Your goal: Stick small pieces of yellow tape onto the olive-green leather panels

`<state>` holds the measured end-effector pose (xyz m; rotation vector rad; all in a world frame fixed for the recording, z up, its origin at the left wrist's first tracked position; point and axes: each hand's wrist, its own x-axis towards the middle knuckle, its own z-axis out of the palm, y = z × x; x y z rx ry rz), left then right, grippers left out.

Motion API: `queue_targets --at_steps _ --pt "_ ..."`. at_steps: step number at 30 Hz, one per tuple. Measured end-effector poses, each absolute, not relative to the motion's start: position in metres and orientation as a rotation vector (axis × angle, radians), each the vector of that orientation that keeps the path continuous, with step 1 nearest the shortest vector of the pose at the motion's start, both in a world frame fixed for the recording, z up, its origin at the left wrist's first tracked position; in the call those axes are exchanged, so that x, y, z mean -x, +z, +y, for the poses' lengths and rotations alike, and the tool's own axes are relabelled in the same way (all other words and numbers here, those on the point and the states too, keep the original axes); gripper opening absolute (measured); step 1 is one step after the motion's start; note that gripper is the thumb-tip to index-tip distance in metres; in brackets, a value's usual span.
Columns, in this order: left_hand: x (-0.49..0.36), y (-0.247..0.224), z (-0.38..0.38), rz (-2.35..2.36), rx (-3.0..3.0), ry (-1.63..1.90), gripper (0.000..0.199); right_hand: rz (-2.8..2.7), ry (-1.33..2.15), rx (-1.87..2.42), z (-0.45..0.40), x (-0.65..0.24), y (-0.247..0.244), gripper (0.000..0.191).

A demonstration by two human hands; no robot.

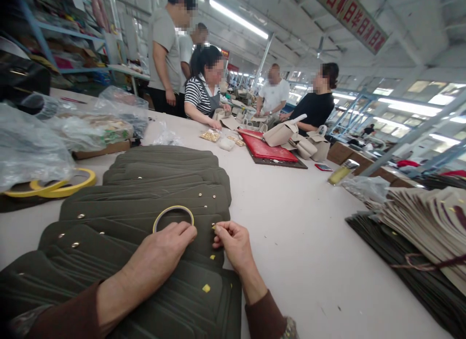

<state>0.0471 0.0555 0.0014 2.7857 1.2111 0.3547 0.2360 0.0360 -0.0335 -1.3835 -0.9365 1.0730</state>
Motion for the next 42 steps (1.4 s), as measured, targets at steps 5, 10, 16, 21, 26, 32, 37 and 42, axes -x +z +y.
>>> queue_targets --at_steps 5,10,16,21,26,32,37,42 --pt "-0.048 0.006 0.057 1.243 -2.747 0.214 0.027 -1.037 0.946 1.463 0.039 -0.232 -0.042 0.033" --pt "-0.051 0.004 0.057 1.256 -2.733 0.188 0.028 -1.178 0.82 1.559 0.043 -0.229 -0.045 0.029" --pt "-0.05 0.002 0.057 1.28 -2.728 0.179 0.028 -1.335 0.586 1.623 0.045 -0.222 -0.046 0.021" --pt "-0.049 0.001 0.058 1.283 -2.728 0.205 0.027 -1.063 0.699 1.558 0.038 -0.226 -0.051 0.031" --pt "-0.048 0.004 0.057 1.289 -2.728 0.186 0.027 -1.292 0.57 1.619 0.028 -0.228 -0.049 0.024" --pt "-0.049 0.005 0.057 1.276 -2.719 0.166 0.026 -1.419 0.342 1.664 0.038 -0.22 -0.044 0.023" --pt "-0.046 0.009 0.062 1.304 -2.735 0.323 0.022 -1.499 0.406 1.641 0.04 -0.229 -0.041 0.022" --pt "-0.044 0.016 0.065 1.388 -2.751 0.296 0.023 -1.242 0.89 1.594 0.037 -0.243 -0.04 0.031"
